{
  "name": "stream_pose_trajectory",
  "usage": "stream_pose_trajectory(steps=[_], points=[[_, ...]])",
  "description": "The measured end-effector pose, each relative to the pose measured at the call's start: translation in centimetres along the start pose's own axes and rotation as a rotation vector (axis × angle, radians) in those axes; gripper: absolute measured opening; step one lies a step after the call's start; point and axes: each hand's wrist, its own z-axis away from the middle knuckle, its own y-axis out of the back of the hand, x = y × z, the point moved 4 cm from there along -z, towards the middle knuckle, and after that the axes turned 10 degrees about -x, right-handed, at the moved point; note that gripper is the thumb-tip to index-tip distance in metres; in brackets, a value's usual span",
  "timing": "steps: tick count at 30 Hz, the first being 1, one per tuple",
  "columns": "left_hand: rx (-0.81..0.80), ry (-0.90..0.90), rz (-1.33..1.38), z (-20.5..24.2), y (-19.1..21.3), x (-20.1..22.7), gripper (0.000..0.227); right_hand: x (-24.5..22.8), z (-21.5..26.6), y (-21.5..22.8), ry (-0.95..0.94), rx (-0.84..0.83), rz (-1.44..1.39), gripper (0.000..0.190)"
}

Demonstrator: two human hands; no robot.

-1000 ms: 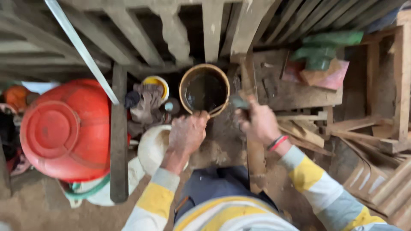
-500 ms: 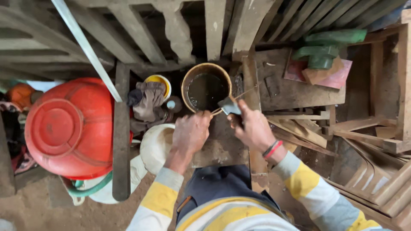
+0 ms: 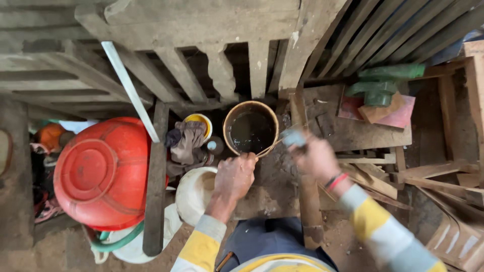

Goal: The person scrapes a thin metal strip with a file, rubs it with sandpaper, and dips it into a bucket of liquid.

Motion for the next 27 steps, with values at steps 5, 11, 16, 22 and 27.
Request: stream_pose_trajectory(steps=[5, 11, 16, 22, 27], points=[[-0.04, 0.002, -0.032, -0.4, 0.2, 0.4, 0.006, 2.9, -3.3, 3.1, -0.158, -0.047, 0.072, 0.038], [0.0, -0.006, -0.04, -0.4, 0.1, -0.1, 0.005, -3.0, 2.1, -1.2, 0.062, -0.09, -0.079, 0.033], [0.0, -0.018, -0.043, -0.2, 0.5, 0.1, 0.005, 2.0, -2.3, 3.2, -0.202, -0.081, 0.001, 0.04], [-0.004, -0.031, -0.003, -0.7, 1.2, -0.1, 0.004, -3.4, 1.2, -0.1, 0.063, -0.022, -0.028, 0.038], [0.011, -0.015, -0.06, 0.0, 0.5, 0.1, 0.007, 0.0, -1.6, 1.6, -0.04, 0.02, 0.049, 0.037]])
